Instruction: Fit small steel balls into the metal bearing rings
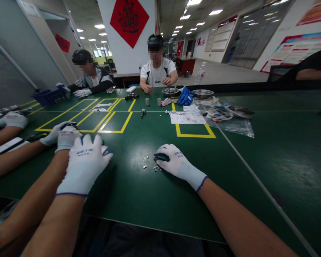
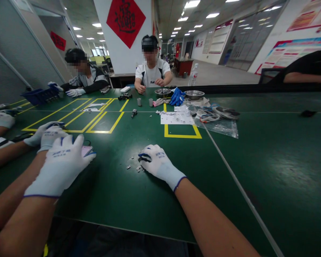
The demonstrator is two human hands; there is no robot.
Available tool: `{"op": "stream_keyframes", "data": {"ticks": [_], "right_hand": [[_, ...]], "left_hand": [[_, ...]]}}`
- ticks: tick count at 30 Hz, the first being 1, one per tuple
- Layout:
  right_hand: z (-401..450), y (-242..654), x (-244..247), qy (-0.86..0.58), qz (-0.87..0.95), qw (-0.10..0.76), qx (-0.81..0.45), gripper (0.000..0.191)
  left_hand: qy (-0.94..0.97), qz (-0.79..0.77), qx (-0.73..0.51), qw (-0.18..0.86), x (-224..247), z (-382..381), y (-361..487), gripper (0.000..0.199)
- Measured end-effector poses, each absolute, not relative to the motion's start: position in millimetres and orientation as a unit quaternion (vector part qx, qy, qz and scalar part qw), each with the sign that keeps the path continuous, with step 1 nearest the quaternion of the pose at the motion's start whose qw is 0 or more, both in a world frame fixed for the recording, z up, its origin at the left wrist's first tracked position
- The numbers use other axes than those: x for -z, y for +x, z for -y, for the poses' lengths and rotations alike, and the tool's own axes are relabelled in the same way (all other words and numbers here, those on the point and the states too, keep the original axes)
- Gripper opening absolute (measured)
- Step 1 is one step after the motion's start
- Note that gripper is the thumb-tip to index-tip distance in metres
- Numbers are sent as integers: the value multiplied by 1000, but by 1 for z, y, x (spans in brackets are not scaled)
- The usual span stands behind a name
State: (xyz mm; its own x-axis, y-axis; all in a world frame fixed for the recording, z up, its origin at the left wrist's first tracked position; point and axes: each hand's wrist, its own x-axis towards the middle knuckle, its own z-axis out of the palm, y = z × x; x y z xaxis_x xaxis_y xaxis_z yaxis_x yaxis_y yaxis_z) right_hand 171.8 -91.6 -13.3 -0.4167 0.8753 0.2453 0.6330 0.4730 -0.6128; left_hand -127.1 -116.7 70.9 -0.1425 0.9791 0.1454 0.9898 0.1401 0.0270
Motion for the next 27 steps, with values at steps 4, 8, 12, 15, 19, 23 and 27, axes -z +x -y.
{"op": "stream_keyframes", "data": {"ticks": [4, 8, 12, 15, 19, 23, 27], "right_hand": [[91, 172, 12, -464, 813, 273, -220, 12], [88, 172, 15, -462, 809, 287, -222, 13], [84, 172, 18, -469, 797, 305, -226, 14], [81, 172, 18, -486, 770, 330, -250, 15], [79, 174, 15, -511, 720, 357, -304, 19], [80, 173, 11, -515, 712, 356, -317, 20], [82, 172, 10, -524, 712, 347, -311, 19]], "left_hand": [[-793, 602, 75, 51, -66, 127, -57, 65], [-829, 544, 125, -33, -45, 108, -30, 47], [-846, 478, 209, -112, -30, 92, -37, 36], [-838, 454, 260, -159, -26, 92, -43, 28], [-836, 431, 284, -189, -25, 99, -40, 21], [-831, 430, 304, -177, -20, 104, -30, 21], [-826, 452, 301, -153, -14, 102, -25, 15]]}}
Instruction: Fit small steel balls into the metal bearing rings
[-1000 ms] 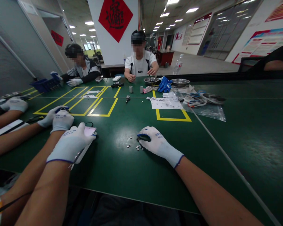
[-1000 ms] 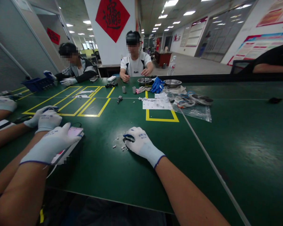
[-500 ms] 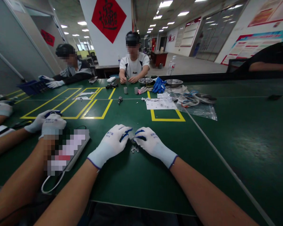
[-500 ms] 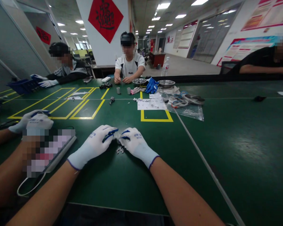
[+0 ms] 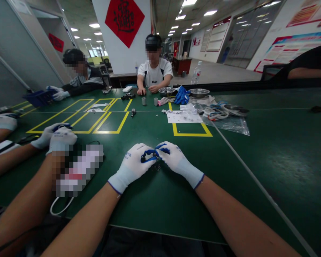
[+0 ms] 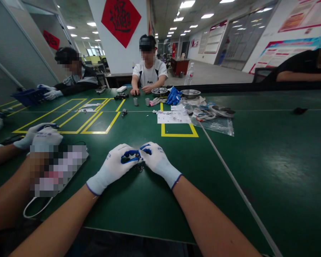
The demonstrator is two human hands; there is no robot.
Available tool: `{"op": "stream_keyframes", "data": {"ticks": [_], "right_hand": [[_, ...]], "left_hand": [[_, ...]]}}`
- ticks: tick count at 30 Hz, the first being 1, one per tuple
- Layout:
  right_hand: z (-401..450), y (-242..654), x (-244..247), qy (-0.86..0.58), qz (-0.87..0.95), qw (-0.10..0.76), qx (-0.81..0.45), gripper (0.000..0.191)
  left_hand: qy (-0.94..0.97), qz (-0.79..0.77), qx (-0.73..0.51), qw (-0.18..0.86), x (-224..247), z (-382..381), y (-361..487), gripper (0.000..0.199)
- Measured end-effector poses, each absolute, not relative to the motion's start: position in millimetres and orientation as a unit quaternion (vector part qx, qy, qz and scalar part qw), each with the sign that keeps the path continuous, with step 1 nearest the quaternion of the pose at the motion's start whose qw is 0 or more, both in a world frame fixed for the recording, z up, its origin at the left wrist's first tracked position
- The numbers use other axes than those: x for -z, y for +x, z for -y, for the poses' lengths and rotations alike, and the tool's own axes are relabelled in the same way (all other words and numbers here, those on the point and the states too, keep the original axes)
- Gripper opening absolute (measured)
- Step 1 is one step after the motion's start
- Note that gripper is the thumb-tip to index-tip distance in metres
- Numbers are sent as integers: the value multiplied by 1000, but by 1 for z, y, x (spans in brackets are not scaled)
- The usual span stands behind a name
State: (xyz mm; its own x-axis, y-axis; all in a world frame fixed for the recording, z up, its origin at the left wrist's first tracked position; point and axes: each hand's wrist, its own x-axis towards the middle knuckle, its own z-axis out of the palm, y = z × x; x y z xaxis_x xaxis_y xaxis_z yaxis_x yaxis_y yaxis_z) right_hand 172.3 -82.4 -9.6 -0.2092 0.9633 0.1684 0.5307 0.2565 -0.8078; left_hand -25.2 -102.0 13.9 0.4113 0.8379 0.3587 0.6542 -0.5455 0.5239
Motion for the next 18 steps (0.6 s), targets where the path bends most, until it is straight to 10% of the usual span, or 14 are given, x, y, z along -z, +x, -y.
{"op": "stream_keyframes", "data": {"ticks": [18], "right_hand": [[88, 170, 19, -442, 750, 420, -255, 25]], "left_hand": [[612, -791, -16, 7, -114, 32, -92, 29]]}}
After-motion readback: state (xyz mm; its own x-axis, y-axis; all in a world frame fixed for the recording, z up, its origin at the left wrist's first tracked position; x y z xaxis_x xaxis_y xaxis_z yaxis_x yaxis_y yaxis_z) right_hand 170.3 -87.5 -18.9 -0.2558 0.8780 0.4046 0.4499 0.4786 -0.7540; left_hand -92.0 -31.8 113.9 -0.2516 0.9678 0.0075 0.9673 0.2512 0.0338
